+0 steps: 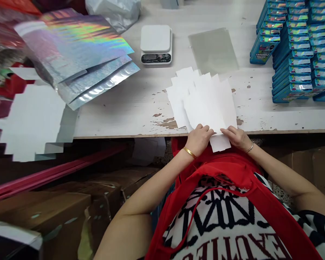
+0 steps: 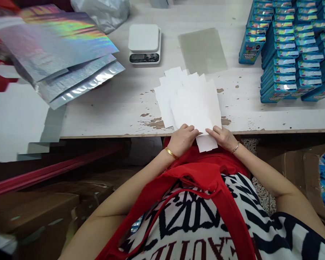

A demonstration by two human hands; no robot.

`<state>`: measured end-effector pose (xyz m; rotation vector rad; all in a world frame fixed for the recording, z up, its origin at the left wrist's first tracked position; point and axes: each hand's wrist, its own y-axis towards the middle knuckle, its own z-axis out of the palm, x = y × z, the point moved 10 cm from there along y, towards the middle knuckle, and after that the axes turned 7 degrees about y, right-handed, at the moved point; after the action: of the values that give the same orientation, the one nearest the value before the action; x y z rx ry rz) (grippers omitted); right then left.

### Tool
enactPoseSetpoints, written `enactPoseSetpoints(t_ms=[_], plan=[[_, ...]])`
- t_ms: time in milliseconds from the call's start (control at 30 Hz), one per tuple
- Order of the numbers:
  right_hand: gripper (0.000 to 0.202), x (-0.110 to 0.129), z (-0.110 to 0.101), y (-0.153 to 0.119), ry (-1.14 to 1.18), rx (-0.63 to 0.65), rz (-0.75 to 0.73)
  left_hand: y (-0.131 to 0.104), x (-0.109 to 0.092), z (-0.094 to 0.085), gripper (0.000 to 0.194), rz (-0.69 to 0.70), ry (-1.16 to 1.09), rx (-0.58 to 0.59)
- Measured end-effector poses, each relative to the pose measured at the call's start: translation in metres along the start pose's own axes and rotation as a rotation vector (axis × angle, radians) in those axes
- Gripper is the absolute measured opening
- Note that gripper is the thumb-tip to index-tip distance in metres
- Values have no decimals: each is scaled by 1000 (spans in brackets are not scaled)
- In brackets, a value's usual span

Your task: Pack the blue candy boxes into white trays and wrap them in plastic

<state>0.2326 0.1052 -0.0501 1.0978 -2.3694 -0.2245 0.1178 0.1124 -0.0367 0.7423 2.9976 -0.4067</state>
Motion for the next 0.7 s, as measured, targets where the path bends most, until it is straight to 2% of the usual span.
enactPoseSetpoints(t_ms=[100, 267, 367, 500, 533, 600, 700], plan=[[27, 0, 1, 1, -52, -36, -72, 11, -7, -1, 30, -8, 32, 45], [29, 8, 0, -8, -118, 39, -227, 17, -3, -9, 27, -50, 41, -3], [42, 5, -4, -12, -94, 81, -228, 17, -6, -8, 25, 33, 83, -16], [52, 5, -4, -10, -68, 65, -214, 11, -12, -9, 27, 205, 106, -77], [53, 4, -4, -9, -64, 55, -196, 8, -15, -11, 29, 270, 88, -101], [54, 1, -3, -7, -46, 40, -154, -1, -20, -14, 47, 396, 47, -131], [51, 0, -2, -6, -6, 35, -124, -11, -24, -12, 74, 487, 43, -106]])
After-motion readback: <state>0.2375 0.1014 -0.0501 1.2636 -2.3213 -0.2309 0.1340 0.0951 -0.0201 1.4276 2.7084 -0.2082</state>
